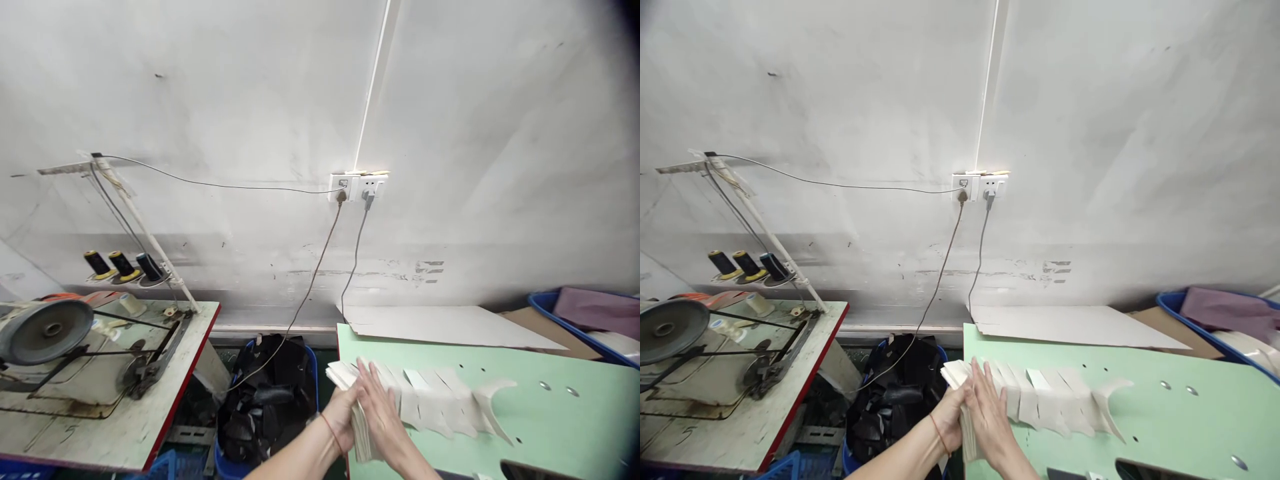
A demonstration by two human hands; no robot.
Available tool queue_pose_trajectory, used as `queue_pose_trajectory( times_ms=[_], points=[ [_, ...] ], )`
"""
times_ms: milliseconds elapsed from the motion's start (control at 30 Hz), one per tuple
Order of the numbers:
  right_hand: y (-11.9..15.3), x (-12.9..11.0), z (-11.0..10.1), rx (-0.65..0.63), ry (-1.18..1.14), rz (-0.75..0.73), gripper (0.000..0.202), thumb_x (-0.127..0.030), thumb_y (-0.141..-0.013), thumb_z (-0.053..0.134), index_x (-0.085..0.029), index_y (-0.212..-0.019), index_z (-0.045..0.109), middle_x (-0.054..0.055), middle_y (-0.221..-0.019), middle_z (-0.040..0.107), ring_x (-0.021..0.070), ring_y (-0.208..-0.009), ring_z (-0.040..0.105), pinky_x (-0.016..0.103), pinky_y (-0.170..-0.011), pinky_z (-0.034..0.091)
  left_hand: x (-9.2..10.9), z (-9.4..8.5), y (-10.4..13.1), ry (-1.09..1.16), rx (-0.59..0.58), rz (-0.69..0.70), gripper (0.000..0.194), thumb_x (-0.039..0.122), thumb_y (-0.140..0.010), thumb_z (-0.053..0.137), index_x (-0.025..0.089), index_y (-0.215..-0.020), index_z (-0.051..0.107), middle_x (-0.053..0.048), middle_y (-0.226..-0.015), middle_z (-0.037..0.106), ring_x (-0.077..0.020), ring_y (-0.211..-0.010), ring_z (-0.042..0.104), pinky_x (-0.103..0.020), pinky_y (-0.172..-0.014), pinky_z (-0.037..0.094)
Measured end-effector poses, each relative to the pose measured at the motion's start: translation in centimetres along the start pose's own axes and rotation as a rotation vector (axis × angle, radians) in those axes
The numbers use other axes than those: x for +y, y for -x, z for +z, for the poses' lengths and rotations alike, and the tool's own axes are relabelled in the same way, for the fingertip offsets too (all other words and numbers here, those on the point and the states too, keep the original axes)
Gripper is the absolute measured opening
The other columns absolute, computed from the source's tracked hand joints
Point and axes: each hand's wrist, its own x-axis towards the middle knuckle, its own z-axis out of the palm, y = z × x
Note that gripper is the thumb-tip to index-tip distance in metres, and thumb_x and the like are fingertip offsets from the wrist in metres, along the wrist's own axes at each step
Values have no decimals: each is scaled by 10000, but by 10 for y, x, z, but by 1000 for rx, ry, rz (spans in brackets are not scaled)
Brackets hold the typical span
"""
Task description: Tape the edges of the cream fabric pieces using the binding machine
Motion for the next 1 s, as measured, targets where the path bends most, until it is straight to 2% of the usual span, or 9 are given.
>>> queue_pose_trajectory(
  times_ms=[100, 267, 367, 500, 600, 700, 767, 900, 1000],
  points=[
    [0, 2, 11, 14, 12, 12, 687, -691, -812, 362, -272, -1319, 560, 54, -1497, 390, 275, -1433, 190, 534, -1148, -42, -2, 4, 3, 5, -42, 8, 601, 267, -558, 841, 96, -1099, 642, -161, -977, 712, -331, -976, 655, -459, -959, 440],
    [-14, 22, 4, 91, -20, 78, 758, -702, -691, 507, -134, -1164, 674, 149, -1330, 583, 320, -1310, 443, 419, -1086, 352, 12, 9, 12, -121, -183, 21, 646, 148, -500, 826, 93, -1118, 646, -156, -967, 708, -325, -980, 648, -454, -958, 435],
    [-20, 30, -15, 229, -12, 167, 810, -726, -700, 461, -105, -1187, 645, 175, -1251, 637, 354, -1206, 542, 427, -1002, 445, 18, 5, 15, -217, -207, -20, 676, 103, -425, 847, 118, -1073, 655, -154, -1071, 679, -306, -945, 654, -431, -899, 464],
    [-21, 22, -42, 304, -18, 243, 908, -767, -721, 387, -53, -1249, 582, 220, -1271, 610, 396, -1209, 528, 469, -946, 483, 20, -5, 7, -229, 1, 44, 680, 207, -384, 907, 120, -997, 628, -141, -996, 690, -281, -833, 666, -444, -848, 479],
    [-7, 9, -22, 144, -38, 158, 870, -783, -719, 404, -145, -1277, 597, 155, -1303, 603, 361, -1243, 510, 498, -1021, 419, 16, -7, -2, -181, 55, 79, 693, 396, -452, 907, 105, -1014, 624, -135, -927, 703, -284, -907, 662, -415, -905, 462],
    [9, 5, 14, 29, 12, -88, 817, -758, -741, 431, -263, -1389, 480, 23, -1520, 342, 291, -1437, 179, 511, -1167, 46, 9, -5, -5, -101, 38, 19, 665, 432, -556, 859, 99, -1081, 624, -146, -946, 711, -290, -939, 665, -415, -928, 458],
    [10, 10, 22, 60, 20, -51, 735, -712, -824, 325, -284, -1409, 446, 7, -1549, 275, 271, -1452, 77, 540, -1144, -66, 6, -4, -3, -46, 39, 2, 603, 327, -544, 860, 95, -1056, 640, -139, -920, 719, -287, -892, 674, -424, -923, 465],
    [-2, 21, 6, 85, -26, 77, 752, -716, -749, 469, -174, -1245, 629, 132, -1434, 479, 326, -1413, 243, 507, -1149, 181, 5, -1, 0, -56, -19, 24, 539, 222, -510, 836, 84, -1000, 660, -142, -885, 722, -285, -823, 674, -448, -884, 484],
    [-4, 21, 0, 87, -62, 72, 724, -692, -784, 439, -161, -1237, 632, 142, -1402, 516, 313, -1355, 379, 459, -1105, 314, 7, 5, 0, -113, -34, 77, 553, 207, -521, 835, 82, -1026, 648, -153, -932, 714, -282, -838, 667, -442, -869, 487]
  ],
)
